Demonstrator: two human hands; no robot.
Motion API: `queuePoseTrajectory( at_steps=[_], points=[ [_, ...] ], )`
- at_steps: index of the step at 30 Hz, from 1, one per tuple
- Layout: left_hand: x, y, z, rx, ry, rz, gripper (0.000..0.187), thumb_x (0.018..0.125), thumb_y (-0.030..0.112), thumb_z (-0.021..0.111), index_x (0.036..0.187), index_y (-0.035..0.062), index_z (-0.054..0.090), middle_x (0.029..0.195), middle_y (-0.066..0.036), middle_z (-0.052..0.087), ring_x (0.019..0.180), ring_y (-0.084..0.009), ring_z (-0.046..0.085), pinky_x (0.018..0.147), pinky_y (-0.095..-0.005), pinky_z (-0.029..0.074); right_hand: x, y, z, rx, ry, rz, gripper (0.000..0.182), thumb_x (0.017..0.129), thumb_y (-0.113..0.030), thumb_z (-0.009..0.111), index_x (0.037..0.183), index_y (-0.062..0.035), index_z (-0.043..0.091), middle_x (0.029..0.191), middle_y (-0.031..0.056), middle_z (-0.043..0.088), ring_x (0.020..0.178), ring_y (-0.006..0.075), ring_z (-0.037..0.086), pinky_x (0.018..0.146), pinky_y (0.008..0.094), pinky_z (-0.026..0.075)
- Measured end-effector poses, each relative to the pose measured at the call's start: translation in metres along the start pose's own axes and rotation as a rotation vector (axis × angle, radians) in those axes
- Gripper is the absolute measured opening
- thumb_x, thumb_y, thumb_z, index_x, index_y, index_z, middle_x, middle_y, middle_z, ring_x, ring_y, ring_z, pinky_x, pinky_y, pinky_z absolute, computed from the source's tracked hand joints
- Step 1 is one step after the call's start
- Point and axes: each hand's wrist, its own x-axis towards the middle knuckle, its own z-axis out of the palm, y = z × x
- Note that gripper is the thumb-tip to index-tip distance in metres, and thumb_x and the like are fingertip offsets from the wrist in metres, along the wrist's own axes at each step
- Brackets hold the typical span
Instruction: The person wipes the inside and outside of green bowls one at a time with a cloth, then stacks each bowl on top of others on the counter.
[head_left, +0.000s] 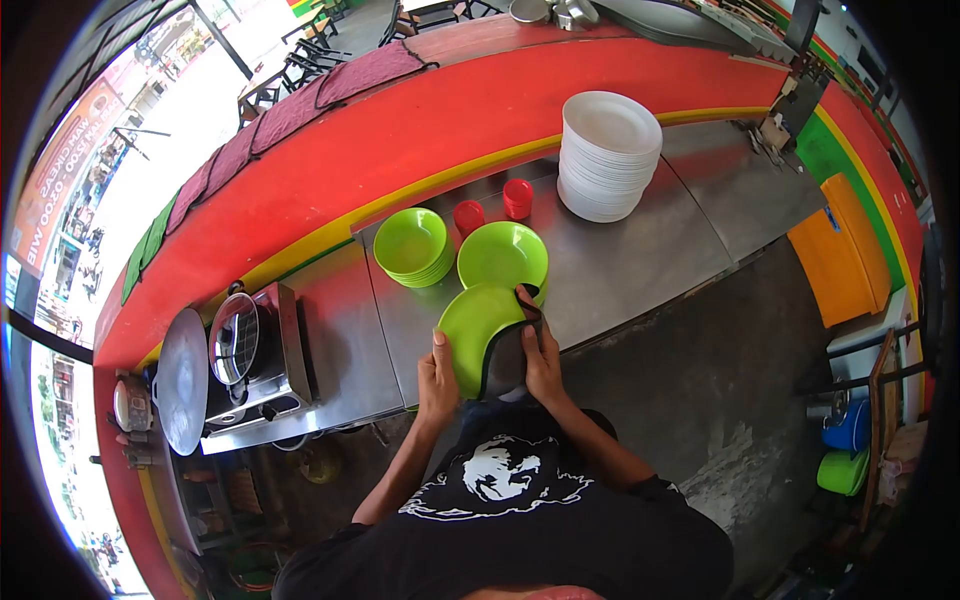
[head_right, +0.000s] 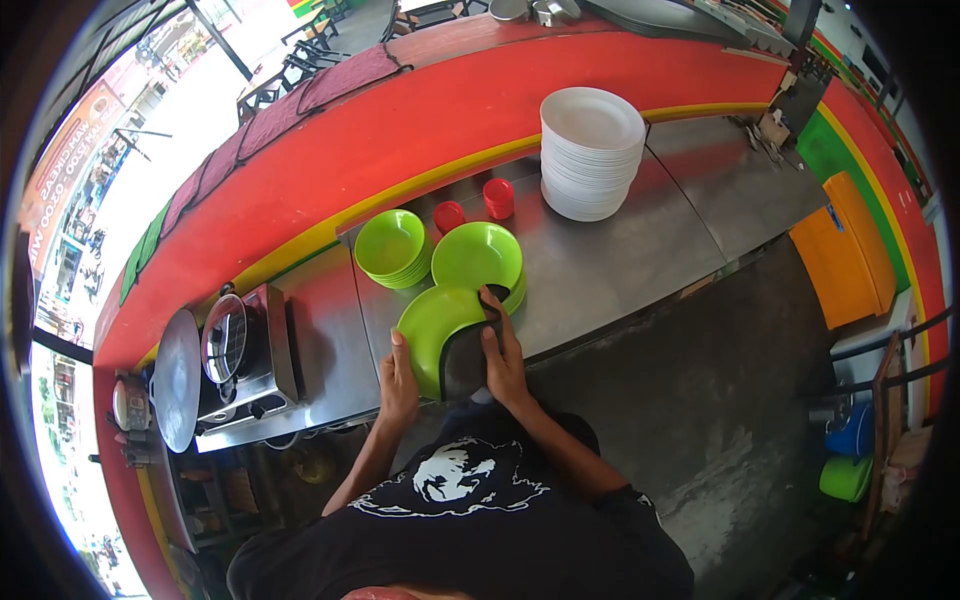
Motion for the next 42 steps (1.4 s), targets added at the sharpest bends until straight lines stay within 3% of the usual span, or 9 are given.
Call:
queuePoseTrajectory(
  at_steps=[7,12,17,24,27,31,34,38,42],
  points=[
    [0.030,0.038,-0.009,0.305,-0.227,0.067,0.069,0.111,0.053,0.031,0.062,0.0064,0.046,0.060,0.008,0.039,0.061,-0.0041,0.034,0.050,-0.0291,0.028,0.003,-0.056,0.010,-0.726,-0.505,-0.433,0.050,0.093,-0.019,0.066,0.141,-0.0110,0.059,0.152,0.0020,0.052,0.147,0.0299,0.039,0.121,0.0505,0.028],
    [0.042,0.051,-0.010,0.341,-0.335,0.158,0.072,0.111,0.050,0.031,0.084,-0.0020,0.073,0.065,0.003,0.060,0.059,-0.0031,0.046,0.051,-0.0253,0.034,0.021,-0.043,-0.005,-0.535,-0.356,-0.422,0.049,0.097,-0.019,0.060,0.144,-0.0064,0.054,0.154,0.0073,0.049,0.149,0.0329,0.035,0.122,0.0497,0.025],
    [0.049,0.051,0.003,0.048,-0.126,0.174,0.071,0.111,0.052,0.032,0.086,-0.0018,0.072,0.067,0.002,0.061,0.058,-0.0030,0.047,0.051,-0.0234,0.035,0.022,-0.021,-0.001,-0.154,0.016,-0.305,0.047,0.101,-0.014,0.049,0.146,0.0006,0.049,0.153,0.0165,0.049,0.150,0.0414,0.032,0.123,0.0489,0.021],
    [0.061,0.049,-0.022,0.158,-0.247,0.083,0.065,0.111,0.047,0.035,0.096,-0.0033,0.073,0.070,0.002,0.059,0.063,-0.0041,0.047,0.054,-0.0256,0.038,0.039,-0.036,0.021,-0.636,-0.347,-0.424,0.050,0.095,-0.021,0.062,0.140,-0.0012,0.056,0.155,0.0122,0.046,0.149,0.0317,0.036,0.121,0.0461,0.028],
    [0.081,0.032,-0.055,0.240,-0.248,0.086,0.058,0.112,0.041,0.038,0.104,-0.0056,0.071,0.067,-0.001,0.055,0.065,-0.0057,0.049,0.057,-0.0286,0.041,0.025,-0.052,0.055,-0.884,-0.510,-0.566,0.051,0.090,-0.023,0.066,0.136,-0.0017,0.061,0.155,0.0098,0.046,0.146,0.0275,0.040,0.121,0.0444,0.031],
    [0.081,0.026,-0.075,0.328,-0.206,0.120,0.051,0.109,0.023,0.045,0.154,0.0015,0.037,0.108,-0.016,0.065,0.088,-0.0205,0.065,0.079,-0.0339,0.054,0.024,-0.049,0.084,-0.988,-0.545,-0.595,0.053,0.086,-0.021,0.069,0.136,-0.0029,0.062,0.155,0.0079,0.046,0.144,0.0265,0.041,0.120,0.0446,0.032],
    [0.084,0.049,-0.071,-0.189,-0.044,-0.349,0.049,0.109,0.024,0.043,0.153,0.0004,0.040,0.114,-0.018,0.066,0.095,-0.0223,0.068,0.082,-0.0341,0.056,0.025,-0.042,0.099,-1.072,-0.552,-0.628,0.055,0.087,-0.022,0.069,0.138,-0.0042,0.061,0.155,0.0077,0.046,0.143,0.0273,0.041,0.119,0.0458,0.032],
    [0.081,0.053,-0.073,0.031,-0.078,-0.050,0.069,0.107,0.059,0.036,0.102,-0.0033,0.065,0.081,-0.005,0.062,0.069,-0.0126,0.056,0.062,-0.0283,0.047,0.034,-0.044,0.112,-1.020,-0.476,-0.514,0.053,0.091,-0.022,0.067,0.140,-0.0057,0.059,0.154,0.0085,0.048,0.142,0.0297,0.042,0.119,0.0469,0.031],
    [0.094,0.055,-0.091,0.134,-0.246,-0.012,0.072,0.109,0.057,0.032,0.077,-0.0008,0.060,0.066,0.003,0.048,0.062,-0.0068,0.043,0.053,-0.0290,0.035,0.047,-0.051,0.133,-0.896,-0.194,-0.229,0.047,0.098,-0.017,0.059,0.143,-0.0031,0.056,0.148,0.0127,0.053,0.142,0.0331,0.044,0.119,0.0455,0.031]
  ],
)
